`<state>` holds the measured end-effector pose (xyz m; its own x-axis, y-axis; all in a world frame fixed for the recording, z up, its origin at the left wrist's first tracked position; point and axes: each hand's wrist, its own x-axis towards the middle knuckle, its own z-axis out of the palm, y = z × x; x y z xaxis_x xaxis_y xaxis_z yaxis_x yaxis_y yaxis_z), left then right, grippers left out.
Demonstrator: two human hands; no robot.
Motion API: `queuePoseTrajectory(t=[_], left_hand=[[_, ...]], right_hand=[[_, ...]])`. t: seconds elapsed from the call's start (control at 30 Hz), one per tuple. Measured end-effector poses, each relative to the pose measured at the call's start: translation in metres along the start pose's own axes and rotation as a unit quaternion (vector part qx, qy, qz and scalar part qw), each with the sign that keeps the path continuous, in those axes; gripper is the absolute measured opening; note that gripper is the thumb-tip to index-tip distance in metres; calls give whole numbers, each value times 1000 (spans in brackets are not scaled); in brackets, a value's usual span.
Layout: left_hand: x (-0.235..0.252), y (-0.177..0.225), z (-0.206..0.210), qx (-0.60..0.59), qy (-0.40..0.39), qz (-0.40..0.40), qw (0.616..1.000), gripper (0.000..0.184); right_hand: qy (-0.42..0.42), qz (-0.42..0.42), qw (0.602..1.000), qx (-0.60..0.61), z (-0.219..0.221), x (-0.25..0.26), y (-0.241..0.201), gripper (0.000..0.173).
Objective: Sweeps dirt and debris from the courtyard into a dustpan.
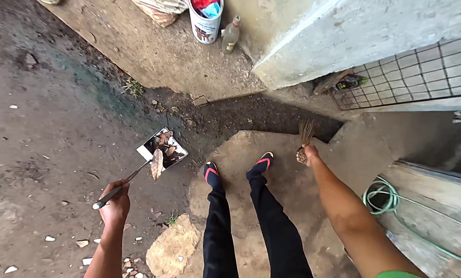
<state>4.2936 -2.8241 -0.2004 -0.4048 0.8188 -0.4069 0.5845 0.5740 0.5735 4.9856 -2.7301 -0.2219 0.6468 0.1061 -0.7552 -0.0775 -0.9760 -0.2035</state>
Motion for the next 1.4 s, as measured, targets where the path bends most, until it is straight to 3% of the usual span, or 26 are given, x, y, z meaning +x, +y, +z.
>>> queuePoseTrajectory(t=[0.1,0.23,0.37,0.47,0.57,0.7,0.77,0.87,0.97,1.07,1.17,1.27,1.33,1.4], left_hand=[[0,-2,0,15,-10,-10,1000,24],[-5,6,4,15,0,-32,999,23],[-11,7,0,7,19,-65,998,23],[-18,6,-7,-4,40,-75,996,22],[-24,1,-11,-17,40,-85,995,21],[-24,2,-4,1,33,-108,994,19],[-21,4,3,16,35,-107,994,17],[-20,6,4,11,30,-108,994,16],[-29,-7,-7,3,28,-115,993,19],[-43,-31,-24,-34,57,-124,990,20],[-58,-51,-41,-54,71,-132,987,19],[-60,-51,-46,-35,65,-154,985,19],[-58,-50,-41,-23,68,-176,982,19],[-54,-50,-33,-8,79,-195,978,19]], right_hand=[[-108,-17,993,-47,48,-30,17,49],[-284,4,958,-32,98,-151,77,54],[-353,-26,930,-101,81,-283,112,58],[-333,-100,929,-130,65,-327,129,60],[-241,-158,946,-149,81,-318,126,63],[-142,-165,955,-202,163,-264,108,66],[-172,-156,942,-243,207,-263,120,67],[-298,-148,889,-315,242,-311,164,67],[-380,-134,850,-340,224,-379,181,67],[-390,-169,831,-359,182,-415,165,65],[-336,-232,804,-433,175,-411,128,68],[-270,-283,780,-488,235,-373,100,67],[-285,-276,766,-505,280,-348,98,66],[-344,-252,739,-521,297,-334,106,67]])
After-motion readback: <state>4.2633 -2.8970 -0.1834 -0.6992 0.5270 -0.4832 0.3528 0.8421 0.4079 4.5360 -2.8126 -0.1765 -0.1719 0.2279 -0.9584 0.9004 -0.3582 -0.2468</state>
